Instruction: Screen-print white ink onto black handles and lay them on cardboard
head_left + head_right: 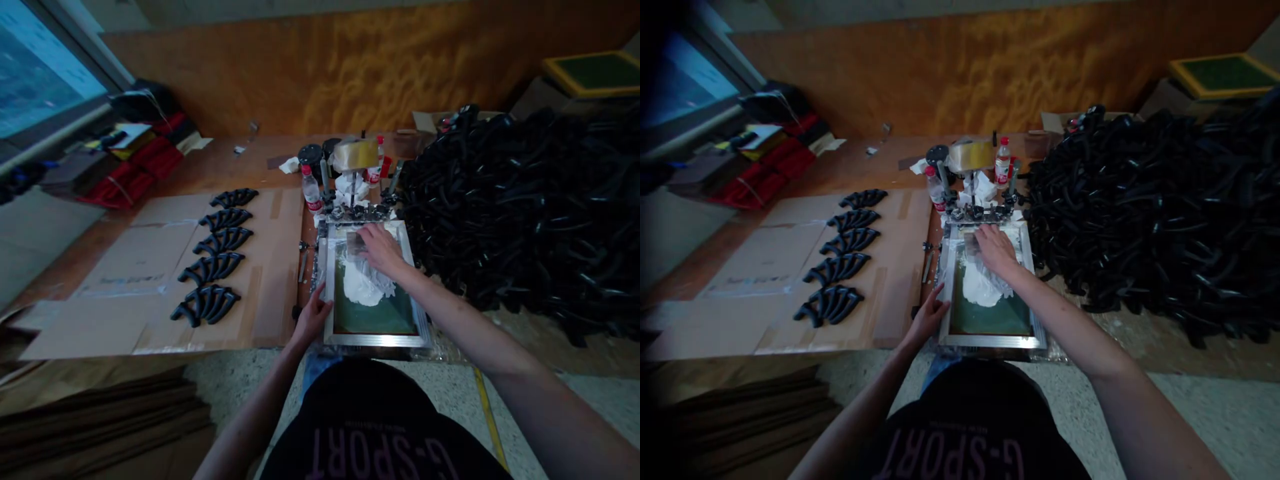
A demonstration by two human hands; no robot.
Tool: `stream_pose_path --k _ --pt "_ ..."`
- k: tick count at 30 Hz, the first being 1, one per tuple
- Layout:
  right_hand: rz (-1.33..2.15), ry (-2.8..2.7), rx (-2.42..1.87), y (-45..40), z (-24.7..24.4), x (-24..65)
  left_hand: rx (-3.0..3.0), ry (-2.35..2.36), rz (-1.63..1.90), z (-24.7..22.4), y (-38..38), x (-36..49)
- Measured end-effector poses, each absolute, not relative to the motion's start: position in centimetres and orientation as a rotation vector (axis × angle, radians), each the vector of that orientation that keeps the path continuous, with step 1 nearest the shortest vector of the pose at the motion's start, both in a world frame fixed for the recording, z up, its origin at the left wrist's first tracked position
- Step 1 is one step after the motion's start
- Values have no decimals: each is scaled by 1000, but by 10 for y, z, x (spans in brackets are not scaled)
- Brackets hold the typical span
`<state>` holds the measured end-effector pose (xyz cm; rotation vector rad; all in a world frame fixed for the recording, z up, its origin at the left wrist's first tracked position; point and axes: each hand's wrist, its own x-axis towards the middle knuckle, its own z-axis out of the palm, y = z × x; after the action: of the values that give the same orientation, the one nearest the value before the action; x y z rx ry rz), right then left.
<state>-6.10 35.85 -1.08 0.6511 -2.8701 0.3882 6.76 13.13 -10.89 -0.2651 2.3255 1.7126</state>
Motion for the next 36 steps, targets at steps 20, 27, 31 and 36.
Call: stream_pose_path --k 20,27,31,36 --pt "412 -2737 1397 381 -51 20 -357 2305 1750 -105 133 72" --pt "540 -2851 738 373 2 -66 -334 2114 1965 -55 133 72" --pt "771 -2697 238 440 18 -94 -416 2110 2129 -3 138 57" --pt "896 -2837 -119 481 -38 -50 -113 2131 2485 45 150 8"
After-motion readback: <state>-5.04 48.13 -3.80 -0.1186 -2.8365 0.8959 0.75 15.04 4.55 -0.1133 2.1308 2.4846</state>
